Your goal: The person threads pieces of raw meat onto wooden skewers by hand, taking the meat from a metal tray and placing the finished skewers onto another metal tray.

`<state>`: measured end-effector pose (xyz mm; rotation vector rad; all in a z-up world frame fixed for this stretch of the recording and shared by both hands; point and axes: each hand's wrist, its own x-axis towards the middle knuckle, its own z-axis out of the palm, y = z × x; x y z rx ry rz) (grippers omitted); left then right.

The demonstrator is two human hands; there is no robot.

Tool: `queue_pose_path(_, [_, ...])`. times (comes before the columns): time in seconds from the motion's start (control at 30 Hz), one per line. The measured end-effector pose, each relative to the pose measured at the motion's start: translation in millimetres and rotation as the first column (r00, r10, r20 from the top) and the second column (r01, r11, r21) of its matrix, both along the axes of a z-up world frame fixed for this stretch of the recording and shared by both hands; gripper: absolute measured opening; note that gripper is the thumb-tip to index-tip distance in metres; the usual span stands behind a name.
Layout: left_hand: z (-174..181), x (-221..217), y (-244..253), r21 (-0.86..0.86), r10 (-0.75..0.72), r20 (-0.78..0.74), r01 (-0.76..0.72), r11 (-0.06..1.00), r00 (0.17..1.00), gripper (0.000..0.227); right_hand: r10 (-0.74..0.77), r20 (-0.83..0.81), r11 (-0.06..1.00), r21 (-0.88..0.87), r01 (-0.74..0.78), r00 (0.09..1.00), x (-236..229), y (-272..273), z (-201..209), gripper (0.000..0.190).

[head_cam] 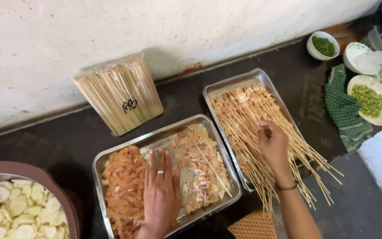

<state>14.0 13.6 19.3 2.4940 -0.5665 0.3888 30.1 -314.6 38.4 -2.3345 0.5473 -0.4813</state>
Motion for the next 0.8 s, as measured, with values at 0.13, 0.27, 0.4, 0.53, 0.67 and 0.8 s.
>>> queue_pose_path(0.13, [15.0,5.9,4.0,0.001,0.038,-0.080,-0.038,0.999,0.996,0.053,0.171,0.132,0.977,-0.148,-0.152,0.976,30.8,-28.0,-38.6,0.019])
queue_pose_path(0.27, [13.8,12.3,6.4,0.029,0.080,-0.187,-0.076,0.997,0.979,0.054,0.169,0.024,0.976,-0.142,-0.164,0.985,60.3,-11.1,-72.7,0.019])
queue_pose_path(0.4, [8.0,12.9,13.6,0.043,0.081,-0.201,-0.074,0.996,0.976,0.055,0.210,0.010,0.961,-0.184,-0.205,0.978,83.2,-4.7,-104.0,0.017])
queue_pose_path(0.53, [13.5,14.0,22.5,0.022,0.089,-0.188,-0.087,0.996,0.978,0.054,0.248,0.104,0.853,-0.495,-0.166,0.963,72.7,22.2,-79.1,0.015])
queue_pose_path(0.67, [13.9,10.8,31.1,-0.002,0.064,-0.200,-0.066,0.998,0.978,0.053,0.298,0.130,0.928,-0.271,-0.256,0.946,29.4,70.9,-53.5,0.017])
queue_pose_path(0.8, [16.8,8.2,38.3,-0.023,0.012,-0.172,-0.016,1.000,0.985,0.054,0.285,-0.186,0.958,0.075,-0.275,0.940,-9.4,107.5,-66.0,0.013])
